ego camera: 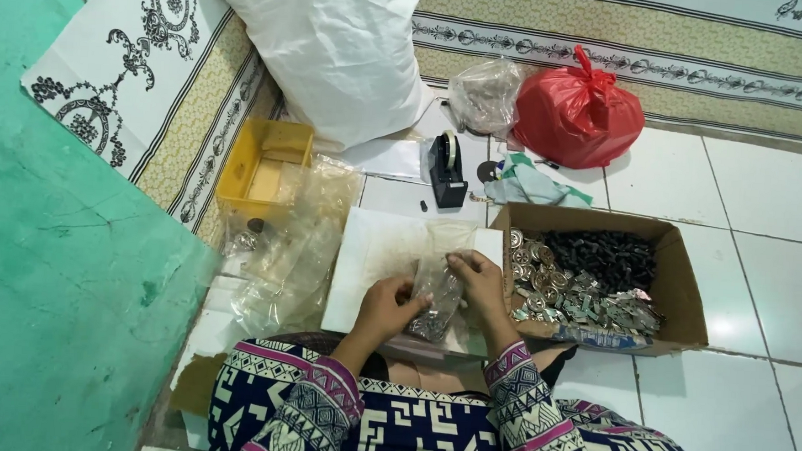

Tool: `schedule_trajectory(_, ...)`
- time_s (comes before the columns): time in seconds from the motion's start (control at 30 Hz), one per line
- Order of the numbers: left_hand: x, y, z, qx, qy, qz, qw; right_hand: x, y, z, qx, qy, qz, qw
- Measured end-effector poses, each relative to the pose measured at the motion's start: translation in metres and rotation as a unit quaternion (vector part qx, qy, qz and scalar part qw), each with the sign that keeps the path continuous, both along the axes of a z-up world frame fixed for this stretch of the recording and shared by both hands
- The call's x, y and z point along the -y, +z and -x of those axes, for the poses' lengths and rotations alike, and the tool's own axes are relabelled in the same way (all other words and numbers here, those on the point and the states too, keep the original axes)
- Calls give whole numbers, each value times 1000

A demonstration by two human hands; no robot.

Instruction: Sorting and packaging small decorative metal components into plastic bags.

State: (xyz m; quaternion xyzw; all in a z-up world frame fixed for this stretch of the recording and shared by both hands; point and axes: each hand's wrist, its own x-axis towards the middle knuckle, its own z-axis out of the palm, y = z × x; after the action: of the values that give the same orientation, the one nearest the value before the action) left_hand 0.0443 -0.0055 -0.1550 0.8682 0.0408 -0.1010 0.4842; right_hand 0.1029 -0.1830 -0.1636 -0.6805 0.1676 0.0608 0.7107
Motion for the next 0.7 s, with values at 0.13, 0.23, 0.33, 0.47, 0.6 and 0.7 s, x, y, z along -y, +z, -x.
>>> schedule_trajectory(0.13,-6,-18,-23,-50,46,45,997,-6,-11,-17,12,20,-6,1000)
schedule_trajectory(0.23,-9,-15,-33,-44,66,87,993,-12,-17,-18,48,29,3,998)
schedule_trajectory(0.33,-10,-19,-41,-46,71,99,991,-17,-13,-13,69,36,26,997)
schedule_trajectory(0.47,-3,-29,-51,-21,102,156,982,-16,-2,-7,73,42,46,995)
schedule_trajectory(0.6,5,-43,-58,12,154,174,973,-21,15,-7,86,24,14,996)
schedule_trajectory(0.7,4,-32,-52,17,166,195,967,-23,40,4,85,10,-10,996)
